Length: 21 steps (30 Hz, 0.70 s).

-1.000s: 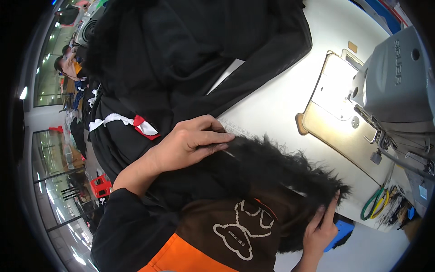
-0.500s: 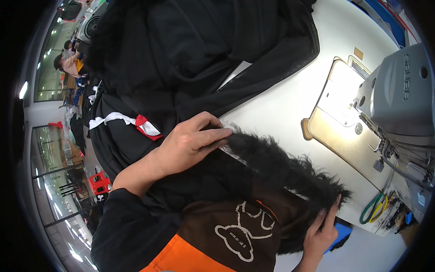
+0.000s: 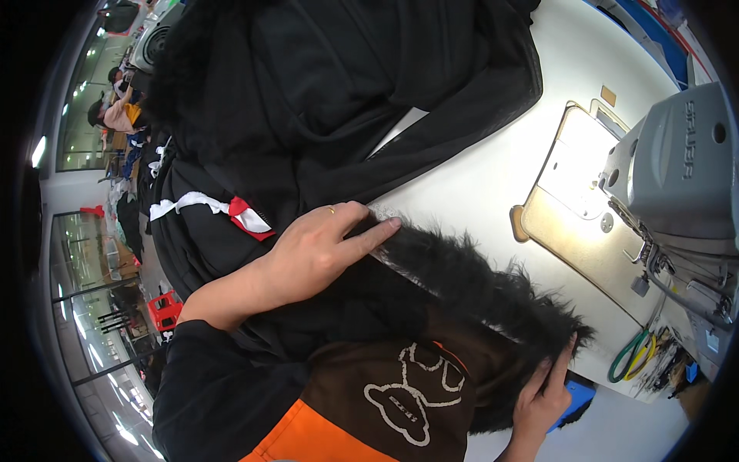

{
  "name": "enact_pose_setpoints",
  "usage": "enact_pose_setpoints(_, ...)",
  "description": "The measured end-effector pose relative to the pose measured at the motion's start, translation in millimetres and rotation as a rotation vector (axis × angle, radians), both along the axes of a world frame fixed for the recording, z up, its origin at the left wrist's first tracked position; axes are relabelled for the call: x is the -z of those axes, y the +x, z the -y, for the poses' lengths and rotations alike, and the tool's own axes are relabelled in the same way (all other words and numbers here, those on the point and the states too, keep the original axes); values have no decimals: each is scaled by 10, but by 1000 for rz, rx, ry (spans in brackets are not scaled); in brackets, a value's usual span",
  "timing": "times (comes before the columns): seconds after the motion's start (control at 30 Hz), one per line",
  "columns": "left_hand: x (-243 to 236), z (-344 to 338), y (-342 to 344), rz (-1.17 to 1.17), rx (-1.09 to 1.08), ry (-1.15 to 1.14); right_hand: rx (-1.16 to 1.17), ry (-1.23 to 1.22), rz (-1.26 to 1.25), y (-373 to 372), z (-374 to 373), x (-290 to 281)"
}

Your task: Sewing and trimming fur material onto garment pieces using an industrial sewing machine.

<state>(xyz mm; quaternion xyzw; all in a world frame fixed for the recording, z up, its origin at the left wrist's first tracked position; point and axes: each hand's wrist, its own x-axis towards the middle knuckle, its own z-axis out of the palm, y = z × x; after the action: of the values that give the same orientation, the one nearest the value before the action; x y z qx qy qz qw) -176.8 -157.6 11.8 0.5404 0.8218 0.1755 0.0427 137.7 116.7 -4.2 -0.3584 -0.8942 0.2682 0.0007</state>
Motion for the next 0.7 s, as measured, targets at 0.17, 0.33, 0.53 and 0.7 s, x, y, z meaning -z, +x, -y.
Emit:
enact_pose_setpoints(0.17, -30, 31, -9, -16, 76, -7, 10, 19, -1, 12, 4, 30)
enact_pose_setpoints(0.33, 22, 103, -14, 8, 113, 39, -20, 55, -4, 1, -10, 15)
enact_pose_setpoints(0.53, 44, 131, -12, 16, 149, 24, 53, -33, 108, 16, -7, -35)
enact_pose_setpoints(0.7, 14, 30, -40, -32, 97, 18, -2, 45, 18, -11, 13, 6)
